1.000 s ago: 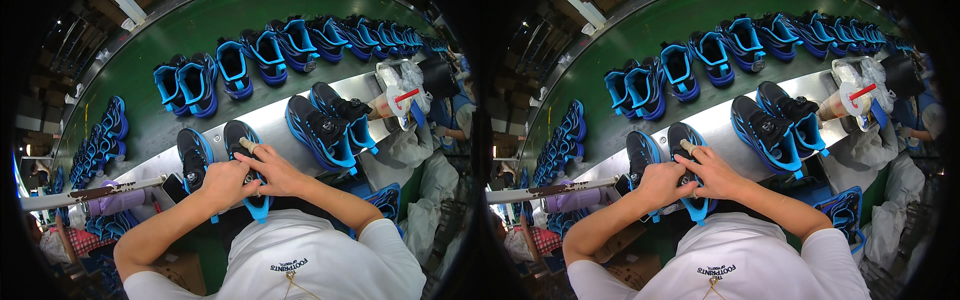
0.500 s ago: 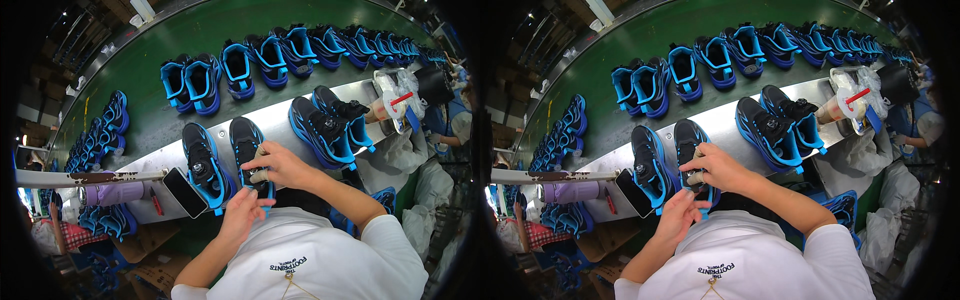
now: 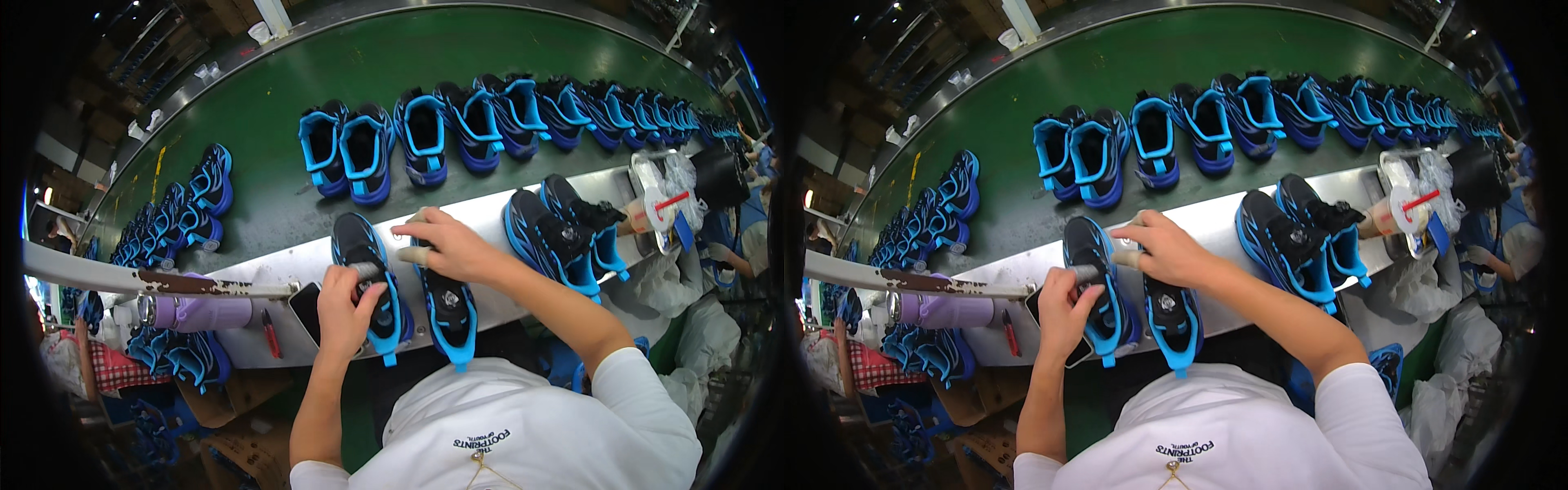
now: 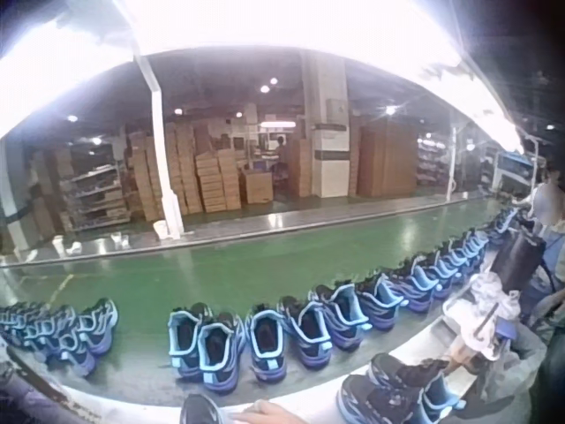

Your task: The person cleans shoes by rubbing their surfaces with cloth-wrapped fingers and places the finished shoes onto the conveyor belt.

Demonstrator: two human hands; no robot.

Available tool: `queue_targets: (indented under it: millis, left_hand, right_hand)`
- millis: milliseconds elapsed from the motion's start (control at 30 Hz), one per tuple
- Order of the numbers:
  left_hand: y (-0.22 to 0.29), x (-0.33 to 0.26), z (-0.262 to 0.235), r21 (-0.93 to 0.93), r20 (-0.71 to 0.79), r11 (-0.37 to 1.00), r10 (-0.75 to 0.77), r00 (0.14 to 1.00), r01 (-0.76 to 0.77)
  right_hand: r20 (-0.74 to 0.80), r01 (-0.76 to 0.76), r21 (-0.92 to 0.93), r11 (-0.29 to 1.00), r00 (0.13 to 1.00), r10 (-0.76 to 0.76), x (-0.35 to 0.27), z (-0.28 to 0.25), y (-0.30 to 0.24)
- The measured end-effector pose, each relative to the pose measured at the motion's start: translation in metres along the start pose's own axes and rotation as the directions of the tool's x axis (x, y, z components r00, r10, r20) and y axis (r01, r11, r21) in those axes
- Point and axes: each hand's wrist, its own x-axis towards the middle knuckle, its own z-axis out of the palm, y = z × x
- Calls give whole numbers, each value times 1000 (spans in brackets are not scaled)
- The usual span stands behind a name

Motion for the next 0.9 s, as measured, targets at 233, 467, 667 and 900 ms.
queue_targets:
  millis: [233,467,667,900]
  left_hand:
    - [0,8,-4,-13,143,992,129,981,-128]
    - [-16,15,-7,-220,240,975,77,968,-23]
    - [-34,15,-1,-284,252,955,-8,968,82]
    - [-33,11,6,-56,126,991,-115,985,123]
  right_hand:
    - [117,63,-188,980,992,-42,93,80,35]
    - [186,75,-256,964,982,-27,112,98,44]
    - [198,88,-251,964,980,-38,114,101,47]
    - [226,70,-183,981,974,-28,119,102,52]
